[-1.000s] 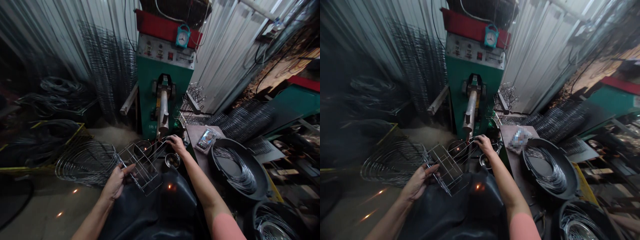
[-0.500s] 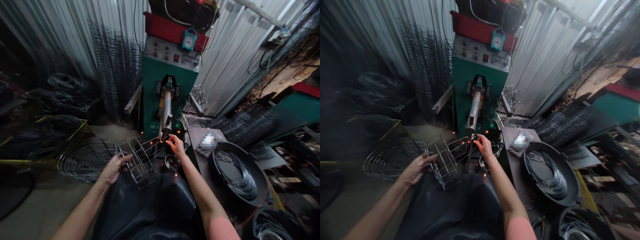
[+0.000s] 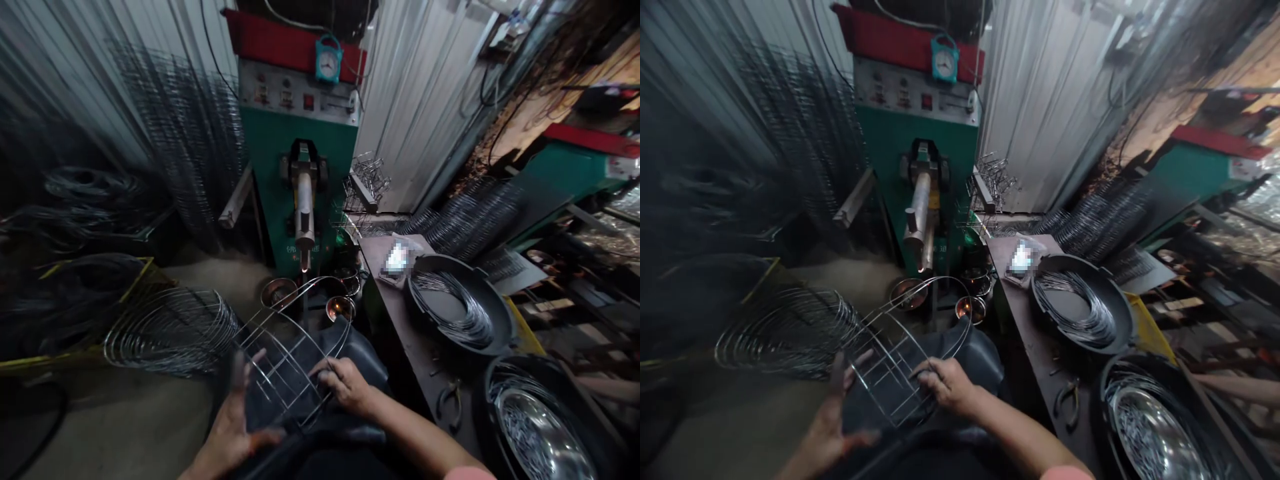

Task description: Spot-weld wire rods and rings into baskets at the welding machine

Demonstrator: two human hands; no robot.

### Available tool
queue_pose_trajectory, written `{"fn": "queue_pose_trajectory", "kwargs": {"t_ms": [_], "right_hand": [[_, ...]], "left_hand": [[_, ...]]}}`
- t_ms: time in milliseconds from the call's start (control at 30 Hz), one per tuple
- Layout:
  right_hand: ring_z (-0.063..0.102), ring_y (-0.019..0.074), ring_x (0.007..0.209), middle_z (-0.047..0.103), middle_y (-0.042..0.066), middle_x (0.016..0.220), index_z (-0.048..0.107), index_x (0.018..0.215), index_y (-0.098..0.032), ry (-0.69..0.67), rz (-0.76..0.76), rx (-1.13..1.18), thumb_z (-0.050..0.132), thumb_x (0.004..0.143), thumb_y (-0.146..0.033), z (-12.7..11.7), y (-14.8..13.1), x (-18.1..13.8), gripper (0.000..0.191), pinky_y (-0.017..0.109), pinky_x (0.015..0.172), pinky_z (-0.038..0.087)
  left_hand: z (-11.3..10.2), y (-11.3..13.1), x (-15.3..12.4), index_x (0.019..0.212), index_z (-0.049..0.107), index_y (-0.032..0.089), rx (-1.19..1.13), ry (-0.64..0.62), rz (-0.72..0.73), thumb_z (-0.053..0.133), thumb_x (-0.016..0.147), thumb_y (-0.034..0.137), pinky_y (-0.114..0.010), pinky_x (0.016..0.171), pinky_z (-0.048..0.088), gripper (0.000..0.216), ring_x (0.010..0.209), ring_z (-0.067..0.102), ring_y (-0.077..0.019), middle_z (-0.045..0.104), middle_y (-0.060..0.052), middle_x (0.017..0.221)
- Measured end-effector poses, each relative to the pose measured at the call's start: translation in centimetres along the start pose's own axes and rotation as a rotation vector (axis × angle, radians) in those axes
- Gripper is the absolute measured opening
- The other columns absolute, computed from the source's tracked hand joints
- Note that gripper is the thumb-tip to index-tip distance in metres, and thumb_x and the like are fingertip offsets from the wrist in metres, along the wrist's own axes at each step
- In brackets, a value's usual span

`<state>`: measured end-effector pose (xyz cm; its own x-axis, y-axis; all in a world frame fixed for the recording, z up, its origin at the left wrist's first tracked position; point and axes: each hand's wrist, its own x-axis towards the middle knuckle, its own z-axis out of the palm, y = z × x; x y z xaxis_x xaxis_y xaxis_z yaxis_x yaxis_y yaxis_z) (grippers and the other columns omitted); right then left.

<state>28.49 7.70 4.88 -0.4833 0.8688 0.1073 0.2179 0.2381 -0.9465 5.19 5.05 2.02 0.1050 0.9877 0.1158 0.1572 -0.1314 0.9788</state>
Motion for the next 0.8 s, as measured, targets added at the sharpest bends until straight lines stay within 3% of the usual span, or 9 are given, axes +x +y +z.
{"fn": "queue_pose_trajectory", "kwargs": {"t_ms": [100, 200, 333, 433, 533, 600, 667, 700, 800], "right_hand": [[0.054, 0.0123, 0.062, 0.059, 0.000, 0.067, 0.063, 0.077, -0.019, 0.065, 0.087, 0.174, 0.047, 0.081, -0.053, -1.1, -2.8, 1.9, 0.038, 0.023, 0.059, 0.044], [0.045, 0.0082, 0.042, 0.052, -0.004, 0.052, 0.062, 0.076, -0.017, 0.060, 0.240, 0.461, 0.051, 0.077, -0.055, -1.1, -4.1, 2.8, 0.040, 0.019, 0.042, 0.036], [0.035, 0.0055, 0.031, 0.047, -0.006, 0.043, 0.063, 0.081, -0.014, 0.112, 0.298, 0.606, 0.048, 0.078, -0.057, -0.5, -4.3, 2.7, 0.045, 0.016, 0.034, 0.026], [0.043, 0.0077, 0.036, 0.052, -0.003, 0.048, 0.065, 0.085, -0.014, 0.103, 0.269, 0.488, 0.038, 0.082, -0.060, -1.6, -4.3, 2.5, 0.053, 0.018, 0.038, 0.034], [0.059, 0.0149, 0.060, 0.065, 0.004, 0.068, 0.066, 0.089, -0.017, 0.184, 0.170, 0.088, 0.036, 0.084, -0.058, -6.7, -3.7, 1.2, 0.051, 0.026, 0.057, 0.046], [0.061, 0.0187, 0.075, 0.068, 0.007, 0.084, 0.067, 0.090, -0.019, 0.484, 0.209, -0.326, 0.044, 0.083, -0.049, -12.3, -2.5, -2.0, 0.039, 0.030, 0.068, 0.047], [0.062, 0.0216, 0.077, 0.068, 0.013, 0.089, 0.068, 0.088, -0.017, 0.785, 0.516, -0.783, 0.049, 0.081, -0.037, -18.2, -0.3, -7.5, 0.028, 0.034, 0.071, 0.046], [0.063, 0.0232, 0.073, 0.068, 0.016, 0.084, 0.068, 0.081, -0.016, 0.845, 0.758, -0.930, 0.051, 0.078, -0.032, -20.8, 1.1, -10.9, 0.024, 0.035, 0.067, 0.046], [0.062, 0.0239, 0.053, 0.065, 0.020, 0.063, 0.060, 0.047, -0.016, 0.809, 1.355, -0.992, 0.057, 0.066, -0.019, -25.5, 6.0, -21.9, 0.019, 0.037, 0.054, 0.044]], "left_hand": [[-0.6, -1.3, -2.2, 0.131, 0.040, 0.039, 0.575, -0.218, 0.487, 0.075, 0.059, 0.031, -0.059, 0.105, 0.013, 0.080, 0.126, 0.035, -0.0342, 0.038, -0.009, 0.141], [-1.1, -1.6, -2.8, 0.136, 0.033, 0.035, 0.898, -0.285, 0.645, 0.060, 0.072, 0.022, -0.059, 0.105, 0.009, 0.070, 0.128, 0.034, -0.0308, 0.022, -0.011, 0.148], [0.0, -1.3, -3.2, 0.127, 0.047, 0.033, 0.777, -0.259, 0.615, 0.062, 0.066, 0.026, -0.055, 0.103, 0.023, 0.063, 0.129, 0.028, -0.0350, 0.012, -0.008, 0.150], [1.4, -1.3, -3.3, 0.104, 0.064, 0.034, 0.597, -0.192, 0.515, 0.066, 0.064, 0.029, -0.048, 0.100, 0.033, 0.041, 0.127, 0.031, -0.0356, 0.018, -0.002, 0.149], [2.2, -1.1, -2.7, 0.086, 0.069, 0.031, 0.486, -0.156, 0.419, 0.071, 0.062, 0.031, -0.043, 0.096, 0.040, 0.025, 0.120, 0.041, -0.0335, 0.026, -0.002, 0.144], [2.1, -0.7, -1.8, 0.078, 0.069, 0.027, 0.400, -0.096, 0.312, 0.077, 0.053, 0.034, -0.045, 0.094, 0.041, 0.027, 0.117, 0.043, -0.0348, 0.029, -0.006, 0.141], [1.6, -0.2, -0.9, 0.073, 0.067, 0.024, 0.256, 0.009, 0.163, 0.083, 0.043, 0.034, -0.047, 0.096, 0.039, 0.035, 0.117, 0.042, -0.0358, 0.035, -0.008, 0.136], [1.3, 0.1, -0.6, 0.071, 0.066, 0.023, 0.165, 0.060, 0.082, 0.084, 0.040, 0.033, -0.047, 0.096, 0.038, 0.038, 0.117, 0.042, -0.0354, 0.038, -0.008, 0.133], [0.8, 0.4, 0.2, 0.076, 0.062, 0.023, -0.131, 0.156, -0.166, 0.083, 0.043, 0.028, -0.040, 0.091, 0.043, 0.040, 0.116, 0.044, -0.0308, 0.044, -0.006, 0.127]]}}
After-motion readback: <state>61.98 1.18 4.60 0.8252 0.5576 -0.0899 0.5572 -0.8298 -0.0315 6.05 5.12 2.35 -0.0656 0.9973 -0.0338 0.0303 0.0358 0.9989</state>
